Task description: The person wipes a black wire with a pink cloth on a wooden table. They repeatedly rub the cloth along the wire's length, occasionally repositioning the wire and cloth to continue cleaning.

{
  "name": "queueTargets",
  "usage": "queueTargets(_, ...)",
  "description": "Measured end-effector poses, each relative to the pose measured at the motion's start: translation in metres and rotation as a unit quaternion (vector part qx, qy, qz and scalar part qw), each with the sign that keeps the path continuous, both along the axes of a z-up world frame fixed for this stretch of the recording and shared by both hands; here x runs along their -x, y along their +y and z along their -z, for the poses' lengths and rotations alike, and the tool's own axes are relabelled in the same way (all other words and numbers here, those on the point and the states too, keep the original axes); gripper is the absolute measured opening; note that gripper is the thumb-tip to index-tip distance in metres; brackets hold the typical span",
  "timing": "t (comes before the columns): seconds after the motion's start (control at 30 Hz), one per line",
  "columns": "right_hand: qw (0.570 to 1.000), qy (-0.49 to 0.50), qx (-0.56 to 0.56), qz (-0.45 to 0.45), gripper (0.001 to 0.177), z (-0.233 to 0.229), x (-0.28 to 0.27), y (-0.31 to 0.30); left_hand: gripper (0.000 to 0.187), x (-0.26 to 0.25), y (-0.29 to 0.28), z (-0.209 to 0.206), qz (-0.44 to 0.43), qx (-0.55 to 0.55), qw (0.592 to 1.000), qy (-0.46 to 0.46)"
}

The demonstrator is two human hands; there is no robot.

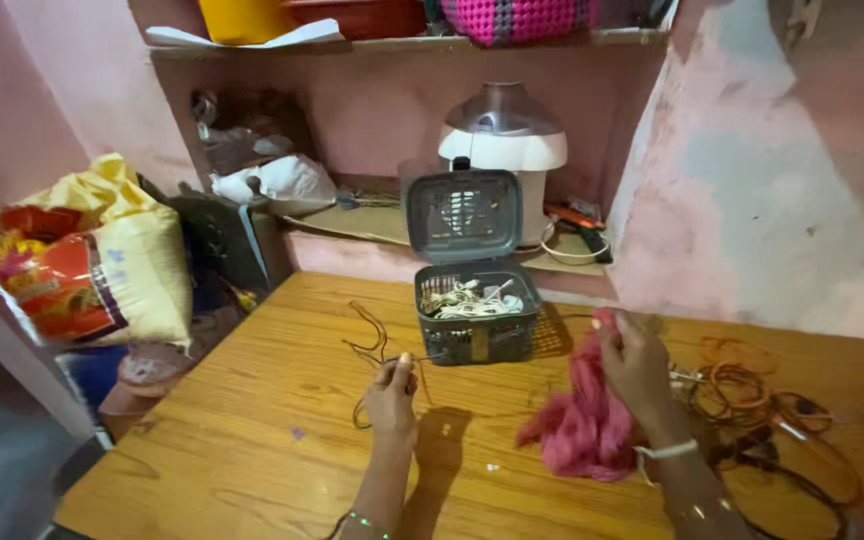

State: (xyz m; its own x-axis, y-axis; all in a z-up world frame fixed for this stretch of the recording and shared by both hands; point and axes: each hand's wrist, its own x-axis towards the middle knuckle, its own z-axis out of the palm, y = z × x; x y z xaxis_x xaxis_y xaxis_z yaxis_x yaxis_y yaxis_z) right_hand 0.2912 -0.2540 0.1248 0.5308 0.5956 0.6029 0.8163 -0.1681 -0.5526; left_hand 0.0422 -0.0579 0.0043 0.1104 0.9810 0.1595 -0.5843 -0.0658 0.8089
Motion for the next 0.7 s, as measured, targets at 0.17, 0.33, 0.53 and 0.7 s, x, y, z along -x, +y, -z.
queueTargets(0.17, 0.975, -0.142, -0.14, -0.094, 0.031, -0.002, -0.004, 0.022, 0.024, -0.01, 0.026, -0.01, -0.027, 0.035, 0.999, -0.015)
queueTargets(0.33, 0.98, 0.099, -0.007, -0.17, 0.031, 0.021, 0.012, 0.023, 0.022, 0.008, 0.04, 0.006, -0.038, 0.063, 0.995, -0.072)
queueTargets(0.53, 0.974, 0.009, 0.01, -0.228, 0.037, 0.017, -0.014, 0.012, 0.02, 0.009, 0.054, 0.031, -0.045, 0.035, 0.991, -0.122)
queueTargets(0.7, 0.984, 0.145, -0.044, -0.096, 0.033, -0.023, -0.064, -0.024, 0.011, 0.011, 0.06, 0.02, -0.076, 0.1, 0.979, -0.158)
